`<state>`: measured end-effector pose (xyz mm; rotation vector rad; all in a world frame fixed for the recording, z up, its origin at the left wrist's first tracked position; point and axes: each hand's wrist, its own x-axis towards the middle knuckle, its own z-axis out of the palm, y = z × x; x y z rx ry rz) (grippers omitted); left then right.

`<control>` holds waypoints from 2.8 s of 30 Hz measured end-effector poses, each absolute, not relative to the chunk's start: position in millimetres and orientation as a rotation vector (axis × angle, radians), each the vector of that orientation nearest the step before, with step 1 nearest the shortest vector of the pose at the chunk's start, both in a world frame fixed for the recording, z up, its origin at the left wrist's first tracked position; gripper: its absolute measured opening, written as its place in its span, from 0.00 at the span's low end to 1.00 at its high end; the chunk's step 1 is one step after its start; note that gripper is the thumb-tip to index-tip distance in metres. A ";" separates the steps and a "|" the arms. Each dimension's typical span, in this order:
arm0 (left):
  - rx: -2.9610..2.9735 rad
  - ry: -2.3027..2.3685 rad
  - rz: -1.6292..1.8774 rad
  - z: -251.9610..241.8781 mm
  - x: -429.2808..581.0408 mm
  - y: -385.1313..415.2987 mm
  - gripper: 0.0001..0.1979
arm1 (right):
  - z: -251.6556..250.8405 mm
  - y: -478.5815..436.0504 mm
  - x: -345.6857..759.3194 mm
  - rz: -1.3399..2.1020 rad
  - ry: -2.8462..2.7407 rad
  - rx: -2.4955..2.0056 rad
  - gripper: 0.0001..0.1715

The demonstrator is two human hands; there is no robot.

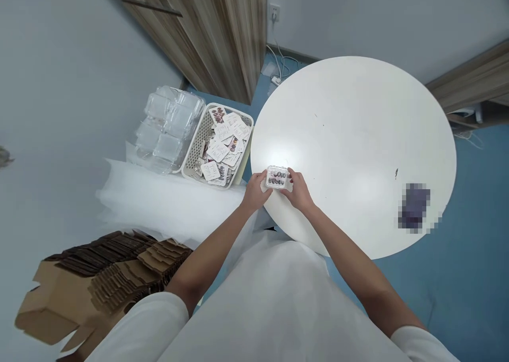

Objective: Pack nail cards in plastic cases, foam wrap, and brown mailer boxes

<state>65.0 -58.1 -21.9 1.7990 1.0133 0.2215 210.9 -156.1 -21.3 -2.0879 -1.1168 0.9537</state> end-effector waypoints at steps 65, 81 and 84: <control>1.760 1.287 0.289 -37.0 38.4 -98.4 0.32 | -28.6 -194.9 209.3 1.091 -1.180 -2.036 0.41; 1.662 1.626 0.311 -3.2 -42.0 -217.7 0.20 | -16.7 -229.3 185.2 1.551 -1.674 -1.633 0.23; 1.692 1.673 0.371 3.1 -58.4 -211.0 0.21 | -11.8 -202.6 163.4 1.453 -1.858 -1.583 0.25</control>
